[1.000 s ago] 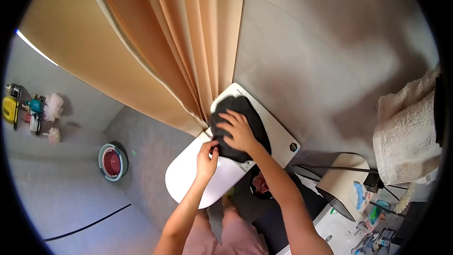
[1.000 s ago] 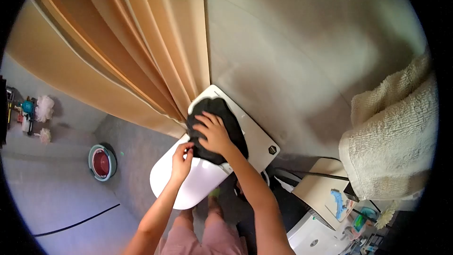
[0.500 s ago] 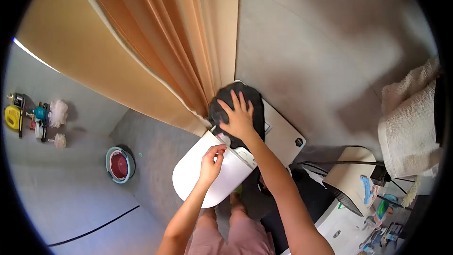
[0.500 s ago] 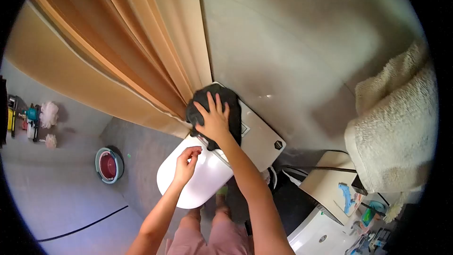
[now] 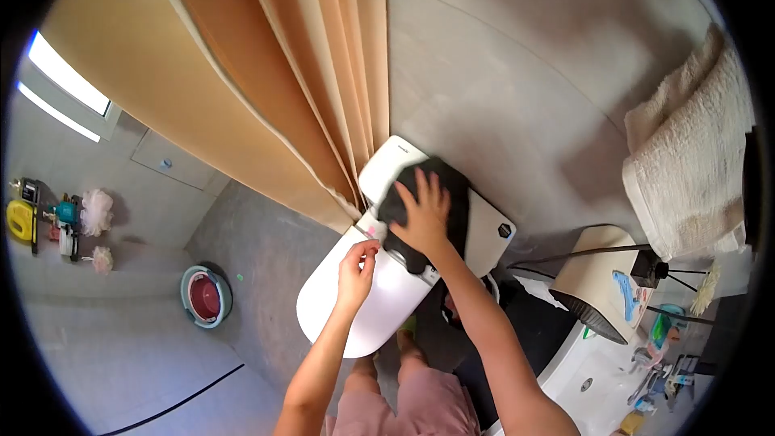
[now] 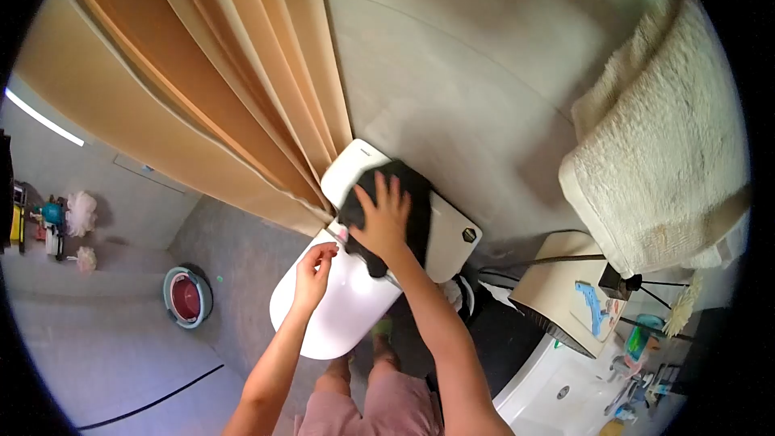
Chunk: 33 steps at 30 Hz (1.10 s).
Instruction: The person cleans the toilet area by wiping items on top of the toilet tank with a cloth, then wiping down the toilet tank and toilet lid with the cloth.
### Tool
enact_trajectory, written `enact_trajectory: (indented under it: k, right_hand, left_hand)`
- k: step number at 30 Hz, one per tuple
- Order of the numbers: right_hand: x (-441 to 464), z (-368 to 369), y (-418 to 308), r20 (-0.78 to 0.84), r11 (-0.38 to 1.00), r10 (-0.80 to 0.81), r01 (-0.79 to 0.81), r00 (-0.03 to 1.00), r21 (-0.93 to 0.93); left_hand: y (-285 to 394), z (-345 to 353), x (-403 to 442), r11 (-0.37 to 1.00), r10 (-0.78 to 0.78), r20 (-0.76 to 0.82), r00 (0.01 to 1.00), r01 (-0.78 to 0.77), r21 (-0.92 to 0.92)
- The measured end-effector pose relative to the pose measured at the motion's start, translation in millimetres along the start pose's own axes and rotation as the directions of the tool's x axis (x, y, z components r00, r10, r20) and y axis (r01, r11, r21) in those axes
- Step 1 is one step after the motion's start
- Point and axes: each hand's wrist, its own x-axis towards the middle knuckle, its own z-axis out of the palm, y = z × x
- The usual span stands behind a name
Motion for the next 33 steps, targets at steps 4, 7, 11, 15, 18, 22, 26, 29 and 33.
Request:
enact_trajectory:
  k: [4, 7, 11, 15, 18, 22, 26, 29, 33]
  right_hand:
    - [70, 33, -31, 0.069, 0.994, -0.069, 0.063, 0.995, 0.088]
    - [64, 39, -25, -0.003, 0.930, -0.297, 0.290, 0.955, 0.226]
    - [11, 31, -8, 0.047, 0.822, -0.526, 0.493, 0.849, 0.285]
    - [-65, -13, 20, 0.085, 0.868, -0.471, 0.443, 0.878, 0.224]
    - [-126, -52, 48, 0.122, 0.924, -0.341, 0.308, 0.932, 0.227]
    - [-205, -72, 67, 0.118, 0.987, -0.157, 0.158, 0.981, 0.006]
    - [-253, -75, 49, 0.178, 0.924, 0.369, -0.339, 0.912, -0.176]
    - [-240, -79, 44, 0.017, 0.933, 0.324, -0.322, 0.946, 0.162]
    - [-165, -111, -6, 0.116, 0.463, 0.204, -0.200, 0.972, 0.864]
  left_hand:
    - [11, 11, 2, 0.996, 0.078, -0.064, 0.995, -0.074, 0.057]
    - [20, 16, 1, 0.994, 0.105, -0.162, 0.981, -0.098, 0.053]
    - [21, 15, -1, 0.997, 0.074, -0.157, 0.985, -0.077, -0.012]
    - [28, 4, -9, 1.000, 0.009, -0.087, 0.996, -0.010, -0.009]
    - [20, -6, -18, 1.000, 0.004, -0.108, 0.994, -0.006, -0.020]
    - [8, -17, -31, 1.000, 0.008, -0.088, 0.996, -0.009, -0.012]
    - [12, -26, -43, 1.000, -0.014, -0.072, 0.997, 0.013, -0.012]
    - [15, -30, -48, 1.000, -0.019, -0.066, 0.998, 0.019, -0.012]
    - [20, -37, -49, 0.997, -0.064, 0.025, 0.998, 0.063, 0.036]
